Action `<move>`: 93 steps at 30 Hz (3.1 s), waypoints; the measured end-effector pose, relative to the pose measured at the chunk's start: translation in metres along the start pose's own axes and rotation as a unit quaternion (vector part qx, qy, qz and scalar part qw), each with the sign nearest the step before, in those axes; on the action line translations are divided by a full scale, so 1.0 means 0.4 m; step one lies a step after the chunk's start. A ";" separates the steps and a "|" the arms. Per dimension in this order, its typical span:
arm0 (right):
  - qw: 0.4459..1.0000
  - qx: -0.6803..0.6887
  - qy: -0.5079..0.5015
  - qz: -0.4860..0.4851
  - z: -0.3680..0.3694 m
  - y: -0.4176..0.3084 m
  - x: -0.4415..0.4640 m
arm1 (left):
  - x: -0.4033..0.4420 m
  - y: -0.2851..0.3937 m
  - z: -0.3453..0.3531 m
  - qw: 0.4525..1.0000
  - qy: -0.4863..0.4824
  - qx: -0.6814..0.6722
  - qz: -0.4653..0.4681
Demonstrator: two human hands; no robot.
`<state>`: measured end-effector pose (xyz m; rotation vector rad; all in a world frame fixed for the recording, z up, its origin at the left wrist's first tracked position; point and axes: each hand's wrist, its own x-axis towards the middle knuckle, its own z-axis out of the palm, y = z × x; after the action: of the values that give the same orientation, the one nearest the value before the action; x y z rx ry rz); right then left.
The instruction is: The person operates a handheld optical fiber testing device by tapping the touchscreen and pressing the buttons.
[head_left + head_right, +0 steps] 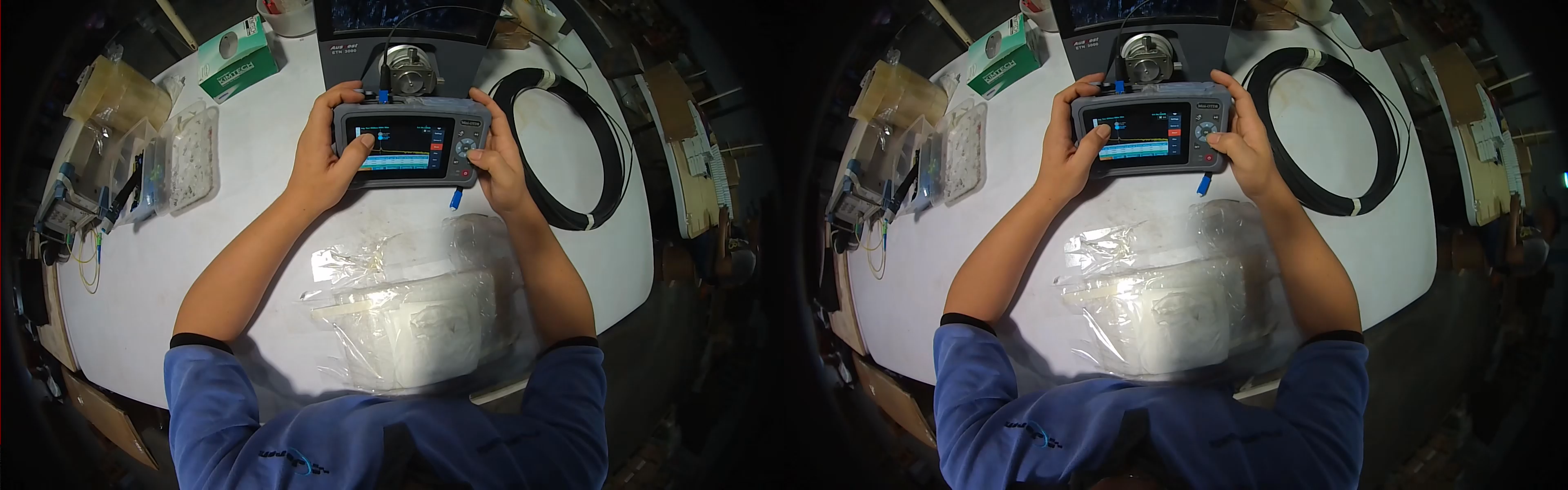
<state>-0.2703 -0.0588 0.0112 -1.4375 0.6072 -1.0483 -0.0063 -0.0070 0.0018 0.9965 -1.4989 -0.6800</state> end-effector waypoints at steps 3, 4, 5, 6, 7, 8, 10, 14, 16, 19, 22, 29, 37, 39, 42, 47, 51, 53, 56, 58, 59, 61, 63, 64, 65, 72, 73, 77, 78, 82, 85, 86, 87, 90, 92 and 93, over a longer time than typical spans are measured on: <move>1.000 -0.004 -0.001 0.002 -0.001 -0.002 -0.001 | -0.001 0.003 0.003 1.000 -0.003 -0.015 -0.009; 1.000 -0.004 -0.002 0.001 -0.002 0.000 -0.002 | -0.001 0.004 0.004 0.999 -0.001 -0.027 -0.017; 1.000 -0.004 -0.005 0.000 -0.002 0.000 -0.001 | -0.001 0.002 0.003 0.999 -0.001 -0.027 -0.017; 1.000 -0.005 -0.005 0.000 -0.001 -0.001 -0.001 | 0.000 -0.001 0.000 1.000 -0.003 -0.017 -0.009; 1.000 -0.005 -0.002 0.000 0.001 -0.003 -0.002 | 0.000 -0.004 -0.002 1.000 -0.005 -0.006 0.000; 1.000 -0.005 0.000 -0.001 0.003 -0.003 -0.002 | 0.000 -0.006 -0.002 1.000 -0.003 -0.006 -0.001; 1.000 -0.005 -0.002 -0.002 0.001 -0.001 -0.001 | -0.001 -0.009 -0.003 1.000 -0.004 0.006 0.006; 1.000 0.003 -0.001 0.006 -0.003 0.000 -0.002 | -0.002 -0.011 -0.004 1.000 -0.008 -0.007 0.016; 1.000 0.006 0.002 0.015 -0.002 -0.004 -0.003 | -0.003 -0.012 -0.005 0.999 -0.010 -0.031 0.005; 0.999 0.019 0.001 0.026 -0.005 -0.005 -0.002 | -0.002 -0.017 -0.008 0.999 -0.013 -0.021 0.020; 0.999 0.030 0.002 0.024 -0.006 -0.002 -0.001 | -0.001 -0.014 -0.013 0.999 -0.018 -0.009 0.027; 1.000 0.011 0.002 0.022 -0.007 -0.002 -0.004 | -0.001 -0.020 -0.009 0.999 -0.016 -0.033 0.019; 1.000 0.013 0.008 0.025 -0.002 -0.006 -0.003 | -0.002 -0.022 -0.015 0.999 -0.022 -0.015 0.030; 0.999 0.014 0.014 0.032 -0.003 -0.006 -0.005 | -0.003 -0.018 -0.014 0.999 -0.022 -0.026 0.024; 0.999 0.029 0.013 0.025 -0.002 -0.003 -0.004 | -0.002 -0.022 -0.011 0.999 -0.021 -0.031 0.023; 0.999 0.024 0.009 0.020 -0.001 -0.003 -0.003 | -0.005 -0.003 -0.002 1.000 -0.015 -0.010 0.012; 1.000 0.013 0.007 0.021 -0.002 -0.004 -0.002 | -0.006 0.002 0.011 1.000 0.006 0.027 0.002; 1.000 0.015 0.003 0.020 -0.003 -0.002 -0.003 | -0.006 0.009 0.019 1.000 0.011 0.028 -0.010; 1.000 0.006 0.005 0.016 0.004 -0.008 -0.003 | -0.006 0.014 0.035 0.999 0.034 0.008 -0.020; 1.000 0.002 0.004 0.017 0.004 -0.008 -0.003 | -0.007 0.011 0.043 0.998 0.054 -0.001 -0.022; 1.000 -0.001 0.004 0.019 0.003 -0.008 -0.003 | -0.006 0.015 0.045 0.998 0.055 0.000 -0.022; 1.000 -0.001 0.007 0.018 0.005 -0.009 -0.002 | -0.006 0.027 0.047 0.997 0.062 0.014 -0.034; 1.000 0.000 0.009 0.017 0.006 -0.009 -0.001 | -0.007 0.026 0.046 0.997 0.057 0.048 -0.028; 1.000 -0.001 0.008 0.016 0.006 -0.009 -0.001 | -0.007 0.025 0.046 0.995 0.052 0.080 -0.022; 1.000 -0.002 0.007 0.016 0.006 -0.008 -0.001 | -0.007 0.027 0.047 0.995 0.051 0.081 -0.022; 1.000 -0.010 0.008 0.009 0.005 -0.004 0.000 | -0.009 0.028 0.057 0.993 0.069 0.083 -0.044; 1.000 -0.015 0.008 0.007 0.005 -0.003 0.001 | -0.009 0.027 0.058 0.992 0.071 0.090 -0.046; 1.000 -0.010 0.008 0.009 0.008 -0.004 0.000 | -0.009 0.035 0.065 0.991 0.090 0.073 -0.059; 1.000 -0.010 0.008 0.009 0.008 -0.003 0.000 | -0.009 0.037 0.066 0.991 0.092 0.069 -0.063; 1.000 -0.013 0.007 0.003 0.008 0.001 0.000 | -0.010 0.053 0.067 0.990 0.091 0.060 -0.090; 1.000 -0.015 0.009 0.001 0.009 0.002 0.001 | -0.012 0.043 0.066 0.989 0.090 0.101 -0.055; 1.000 -0.017 0.010 0.000 0.009 0.002 0.001 | -0.011 0.046 0.067 0.989 0.090 0.101 -0.055; 1.000 -0.017 0.010 0.000 0.009 0.002 0.001 | -0.011 0.050 0.068 0.990 0.090 0.087 -0.064; 1.000 -0.009 0.008 0.001 0.010 0.003 0.000 | -0.012 0.049 0.066 0.991 0.087 0.071 -0.071; 1.000 -0.013 0.009 0.001 0.010 0.003 0.001 | -0.012 0.049 0.065 0.992 0.086 0.068 -0.069; 1.000 -0.013 0.009 0.002 0.010 0.003 0.000 | -0.013 0.051 0.065 0.992 0.083 0.064 -0.073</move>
<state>-0.2666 -0.0572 0.0105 -1.4499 0.6381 -1.0549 -0.0359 0.0040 0.0122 1.2394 -1.3466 -0.5937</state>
